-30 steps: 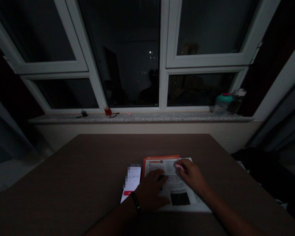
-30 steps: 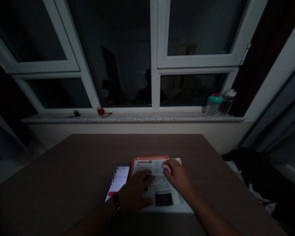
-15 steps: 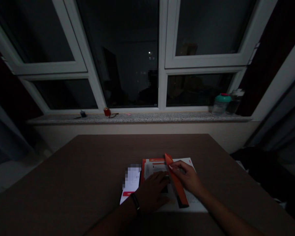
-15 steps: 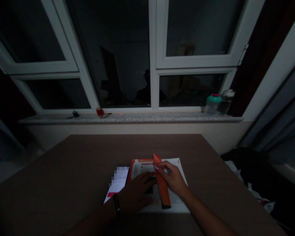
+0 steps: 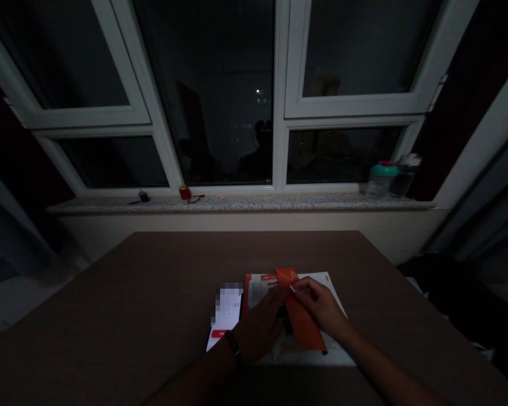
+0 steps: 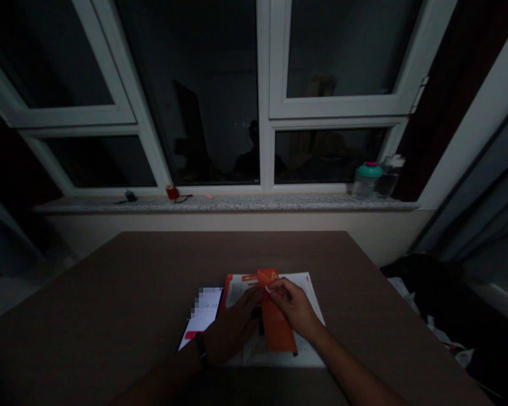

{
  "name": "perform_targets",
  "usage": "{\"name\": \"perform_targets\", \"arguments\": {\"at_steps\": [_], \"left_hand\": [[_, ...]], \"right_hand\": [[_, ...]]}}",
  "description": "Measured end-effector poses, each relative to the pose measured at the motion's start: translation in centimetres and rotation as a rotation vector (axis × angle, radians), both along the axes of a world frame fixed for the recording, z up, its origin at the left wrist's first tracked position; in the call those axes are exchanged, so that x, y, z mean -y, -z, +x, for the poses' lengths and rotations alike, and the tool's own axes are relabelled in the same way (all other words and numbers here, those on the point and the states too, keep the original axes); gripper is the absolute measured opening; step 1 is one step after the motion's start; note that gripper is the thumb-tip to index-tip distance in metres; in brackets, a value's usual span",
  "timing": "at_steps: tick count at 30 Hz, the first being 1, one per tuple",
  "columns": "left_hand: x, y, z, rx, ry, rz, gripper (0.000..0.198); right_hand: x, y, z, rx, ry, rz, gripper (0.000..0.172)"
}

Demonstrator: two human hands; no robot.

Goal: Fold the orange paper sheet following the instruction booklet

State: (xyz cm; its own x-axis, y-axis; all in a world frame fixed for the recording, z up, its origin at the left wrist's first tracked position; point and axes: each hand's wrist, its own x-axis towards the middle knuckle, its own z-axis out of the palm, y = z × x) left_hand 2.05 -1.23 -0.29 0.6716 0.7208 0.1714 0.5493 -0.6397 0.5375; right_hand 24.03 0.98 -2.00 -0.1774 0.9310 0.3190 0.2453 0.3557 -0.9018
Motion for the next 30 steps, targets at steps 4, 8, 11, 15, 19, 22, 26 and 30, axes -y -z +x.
{"name": "perform_targets", "arguments": {"at_steps": [4, 8, 11, 15, 19, 22, 26, 30], "left_hand": [[-0.1, 0.7, 0.0, -0.077, -0.001, 0.123, 0.062], [0.0, 0.6, 0.1, -0.185, 0.008, 0.218, 0.048], [0.1, 0.2, 0.2, -0.203, -0.018, 0.241, 0.044], [0.0, -0.1, 0.0, -0.155, -0.039, 0.174, 0.04], [-0.1, -0.1, -0.1, -0.129, -0.081, 0.11, 0.038], [-0.3, 0.0, -0.2, -0.131, -0.09, 0.14, 0.035], [-0.6, 0.6, -0.5, -0.17, -0.165, 0.218, 0.037], [-0.8, 1.3, -0.9, -0.151, -0.2, 0.259, 0.046]], "right_hand": [[-0.4, 0.7, -0.2, -0.111, -0.026, -0.07, 0.037], [-0.5, 0.9, 0.1, -0.144, -0.026, -0.065, 0.032], [-0.3, 0.5, 0.8, 0.002, -0.012, 0.039, 0.024], [-0.2, -0.1, 1.9, 0.245, -0.074, 0.235, 0.018], [-0.1, -0.3, 2.1, 0.397, -0.175, 0.32, 0.016], [-0.1, -0.6, 1.9, 0.462, -0.203, 0.339, 0.015], [0.1, -0.9, 1.7, 0.494, -0.199, 0.341, 0.014], [0.3, -1.0, 1.5, 0.51, -0.206, 0.331, 0.016]]}}
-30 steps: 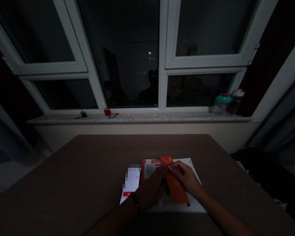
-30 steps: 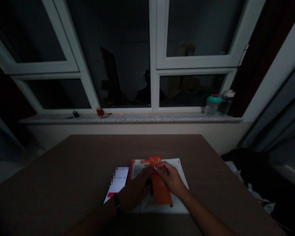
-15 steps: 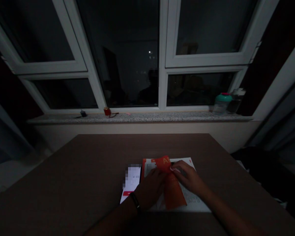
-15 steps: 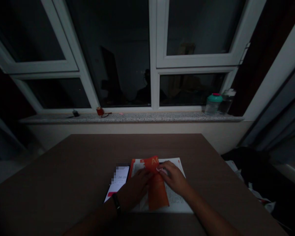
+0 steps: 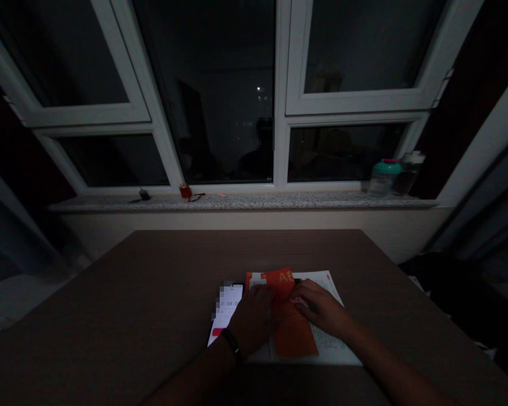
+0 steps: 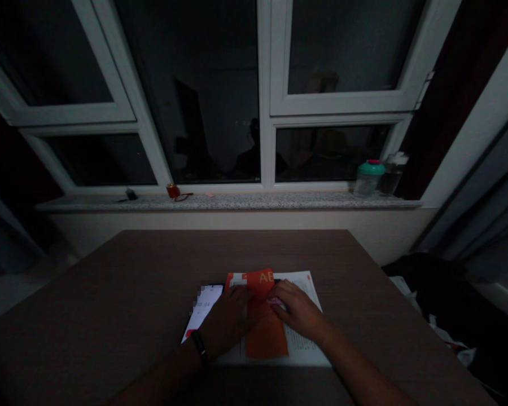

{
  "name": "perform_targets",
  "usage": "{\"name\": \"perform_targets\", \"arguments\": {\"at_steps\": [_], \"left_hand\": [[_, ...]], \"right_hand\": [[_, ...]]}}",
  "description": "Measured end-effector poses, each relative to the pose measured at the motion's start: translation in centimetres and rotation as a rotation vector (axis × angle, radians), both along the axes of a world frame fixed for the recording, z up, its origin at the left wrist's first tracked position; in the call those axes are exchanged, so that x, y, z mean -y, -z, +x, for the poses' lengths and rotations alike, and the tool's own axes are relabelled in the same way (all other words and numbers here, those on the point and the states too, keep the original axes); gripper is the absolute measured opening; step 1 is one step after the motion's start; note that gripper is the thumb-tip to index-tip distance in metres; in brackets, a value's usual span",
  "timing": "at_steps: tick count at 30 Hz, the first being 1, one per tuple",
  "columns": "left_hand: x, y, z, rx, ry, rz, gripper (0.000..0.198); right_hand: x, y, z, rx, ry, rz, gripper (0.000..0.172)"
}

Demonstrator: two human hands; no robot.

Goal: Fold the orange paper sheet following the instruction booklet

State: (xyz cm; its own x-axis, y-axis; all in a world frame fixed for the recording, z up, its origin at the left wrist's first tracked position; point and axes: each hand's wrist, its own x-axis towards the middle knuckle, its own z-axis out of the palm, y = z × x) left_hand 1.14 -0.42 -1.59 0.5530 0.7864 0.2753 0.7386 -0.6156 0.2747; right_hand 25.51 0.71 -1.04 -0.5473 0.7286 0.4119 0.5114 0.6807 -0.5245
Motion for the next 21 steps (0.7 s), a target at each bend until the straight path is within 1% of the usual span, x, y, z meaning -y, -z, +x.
{"name": "perform_targets", "arguments": {"at_steps": [4, 8, 11, 13, 15, 17, 18, 21], "left_hand": [[-0.3, 0.5, -0.2, 0.033, 0.002, -0.031, 0.058], [-0.9, 1.3, -0.3, 0.051, 0.052, -0.094, 0.07], [-1.2, 1.3, -0.4, 0.065, 0.059, -0.114, 0.075], [-1.3, 0.9, -0.5, 0.061, 0.033, -0.085, 0.072], [-1.2, 0.3, -0.6, 0.034, -0.012, -0.042, 0.065], [-1.1, -0.2, -0.6, 0.003, -0.027, -0.026, 0.052], [-1.1, -0.4, -0.6, -0.002, -0.024, -0.021, 0.048], [-1.0, -0.3, -0.6, 0.027, 0.002, -0.01, 0.051]], "right_hand": [[0.2, -0.3, -0.3, 0.009, -0.01, -0.006, 0.018], [0.2, -0.4, -0.3, 0.04, -0.021, 0.006, 0.021], [0.1, -0.3, -0.2, 0.057, -0.023, 0.017, 0.022], [0.1, -0.1, -0.2, 0.061, -0.021, 0.019, 0.023], [0.1, 0.0, -0.2, 0.063, -0.019, 0.02, 0.022], [0.1, 0.1, -0.2, 0.073, -0.016, 0.02, 0.019], [0.1, 0.1, -0.2, 0.081, -0.015, 0.019, 0.017], [0.1, 0.1, -0.3, 0.105, -0.02, 0.01, 0.015]]}}
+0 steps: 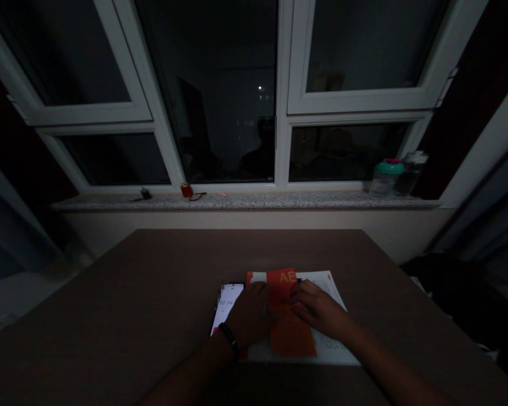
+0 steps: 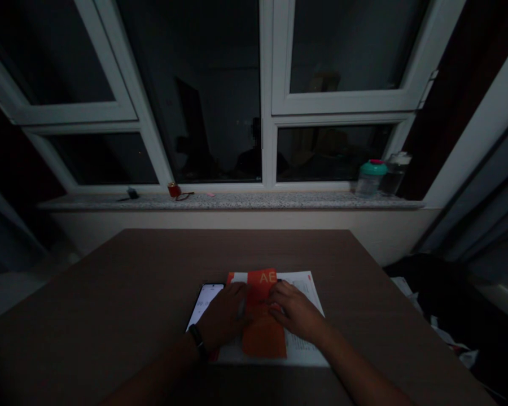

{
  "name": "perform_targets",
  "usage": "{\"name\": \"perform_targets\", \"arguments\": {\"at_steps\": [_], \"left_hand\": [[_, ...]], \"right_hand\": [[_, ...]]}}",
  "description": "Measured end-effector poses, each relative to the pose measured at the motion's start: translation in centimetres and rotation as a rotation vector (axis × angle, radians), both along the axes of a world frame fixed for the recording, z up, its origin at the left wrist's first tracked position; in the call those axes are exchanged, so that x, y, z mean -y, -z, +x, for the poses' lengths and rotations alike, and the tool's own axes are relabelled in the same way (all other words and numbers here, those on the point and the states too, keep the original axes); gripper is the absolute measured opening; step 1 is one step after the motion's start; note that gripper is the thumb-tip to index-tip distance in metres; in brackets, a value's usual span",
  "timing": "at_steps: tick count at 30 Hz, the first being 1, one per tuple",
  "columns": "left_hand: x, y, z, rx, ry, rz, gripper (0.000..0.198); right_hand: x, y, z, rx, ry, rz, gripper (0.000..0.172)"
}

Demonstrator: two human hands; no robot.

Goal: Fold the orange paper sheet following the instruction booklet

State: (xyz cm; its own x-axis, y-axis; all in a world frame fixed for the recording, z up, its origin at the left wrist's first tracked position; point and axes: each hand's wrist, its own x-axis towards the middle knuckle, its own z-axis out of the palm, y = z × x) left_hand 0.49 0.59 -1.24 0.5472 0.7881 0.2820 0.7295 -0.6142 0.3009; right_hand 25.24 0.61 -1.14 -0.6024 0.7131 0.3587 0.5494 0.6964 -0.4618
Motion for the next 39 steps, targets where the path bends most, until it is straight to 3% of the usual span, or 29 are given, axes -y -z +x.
{"name": "perform_targets", "arguments": {"at_steps": [4, 12, 22, 28, 34, 39], "left_hand": [[0.0, 0.4, 0.0, 0.025, 0.036, 0.027, 0.058], [0.2, -0.1, 0.1, -0.002, 0.046, 0.016, 0.048], [0.2, -0.5, 0.2, -0.042, 0.024, -0.032, 0.051], [0.1, -1.2, 0.5, -0.114, 0.016, -0.059, 0.053], [0.1, -1.8, 0.9, -0.125, 0.028, -0.083, 0.046], [0.1, -2.3, 1.0, -0.146, 0.029, -0.103, 0.046]], "right_hand": [[0.0, -0.1, 0.1, 0.01, 0.008, -0.003, 0.016], [-0.1, -0.1, 0.2, 0.018, -0.003, -0.013, 0.015], [0.1, -0.2, 0.0, 0.022, 0.004, 0.026, 0.016], [-0.3, -0.5, 0.7, 0.024, 0.125, 0.022, 0.017], [-0.8, -0.7, 2.1, 0.003, 0.264, -0.099, 0.011], [-0.8, -0.6, 2.4, 0.049, 0.286, -0.141, 0.008]]}}
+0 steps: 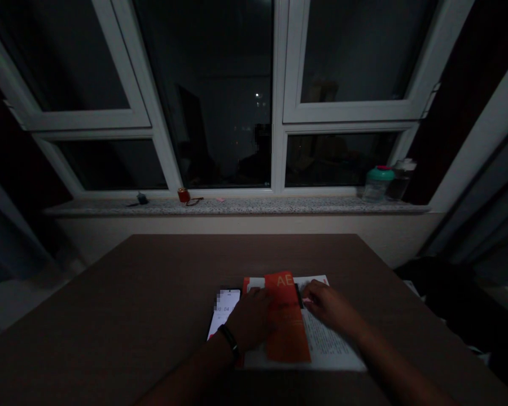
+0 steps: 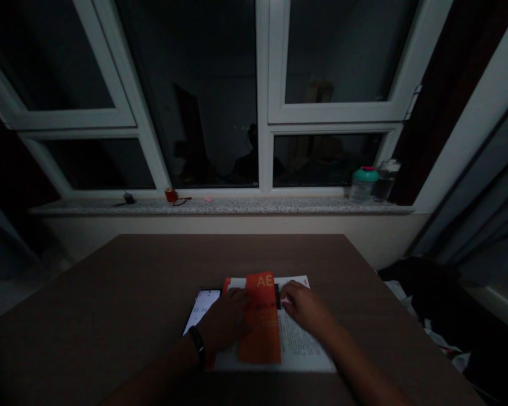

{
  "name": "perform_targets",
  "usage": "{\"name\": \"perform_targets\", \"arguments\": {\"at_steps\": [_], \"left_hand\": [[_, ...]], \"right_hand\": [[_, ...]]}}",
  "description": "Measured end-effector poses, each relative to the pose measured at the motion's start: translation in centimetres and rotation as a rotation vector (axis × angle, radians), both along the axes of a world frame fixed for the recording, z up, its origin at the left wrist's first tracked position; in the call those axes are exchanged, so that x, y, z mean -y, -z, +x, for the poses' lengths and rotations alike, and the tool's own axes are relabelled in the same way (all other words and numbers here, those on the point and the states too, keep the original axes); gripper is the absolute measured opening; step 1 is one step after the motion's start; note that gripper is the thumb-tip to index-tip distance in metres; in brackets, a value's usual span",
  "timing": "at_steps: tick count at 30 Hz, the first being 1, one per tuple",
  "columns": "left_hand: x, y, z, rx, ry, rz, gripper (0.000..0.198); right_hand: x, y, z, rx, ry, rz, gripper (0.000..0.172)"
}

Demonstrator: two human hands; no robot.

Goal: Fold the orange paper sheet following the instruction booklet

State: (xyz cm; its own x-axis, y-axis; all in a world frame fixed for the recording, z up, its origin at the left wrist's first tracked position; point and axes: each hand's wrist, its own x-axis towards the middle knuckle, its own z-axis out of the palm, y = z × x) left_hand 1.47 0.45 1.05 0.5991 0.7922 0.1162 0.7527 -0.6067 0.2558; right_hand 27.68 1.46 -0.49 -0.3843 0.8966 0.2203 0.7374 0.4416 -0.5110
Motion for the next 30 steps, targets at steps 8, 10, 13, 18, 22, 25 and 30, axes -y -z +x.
{"name": "perform_targets", "arguments": {"at_steps": [8, 10, 13, 18, 22, 25, 30], "left_hand": [[-0.1, 0.6, -0.5, 0.058, 0.026, 0.047, 0.048], [-0.2, 0.9, -0.7, 0.065, 0.032, 0.06, 0.049], [-0.3, 1.4, -0.9, 0.078, 0.038, 0.081, 0.05], [-0.4, 2.0, -1.0, 0.072, 0.036, 0.096, 0.053], [-0.3, 2.1, -1.1, 0.068, 0.04, 0.103, 0.053], [-0.2, 2.0, -1.2, 0.055, 0.038, 0.107, 0.056], [-0.3, 2.5, -1.3, 0.102, 0.051, 0.122, 0.053]], "right_hand": [[0.2, 1.1, -0.8, -0.17, 0.031, 0.107, 0.003], [0.1, 1.5, -0.9, -0.19, 0.033, 0.107, 0.002], [-0.2, 2.1, -1.1, -0.207, 0.029, 0.11, 0.003], [-0.2, 2.4, -1.4, -0.205, 0.031, 0.115, 0.005], [-0.2, 2.4, -1.4, -0.205, 0.036, 0.119, 0.011], [-0.2, 2.4, -1.3, -0.208, 0.021, 0.116, 0.014], [-0.4, 2.6, -1.0, -0.239, -0.032, 0.101, 0.014]]}}
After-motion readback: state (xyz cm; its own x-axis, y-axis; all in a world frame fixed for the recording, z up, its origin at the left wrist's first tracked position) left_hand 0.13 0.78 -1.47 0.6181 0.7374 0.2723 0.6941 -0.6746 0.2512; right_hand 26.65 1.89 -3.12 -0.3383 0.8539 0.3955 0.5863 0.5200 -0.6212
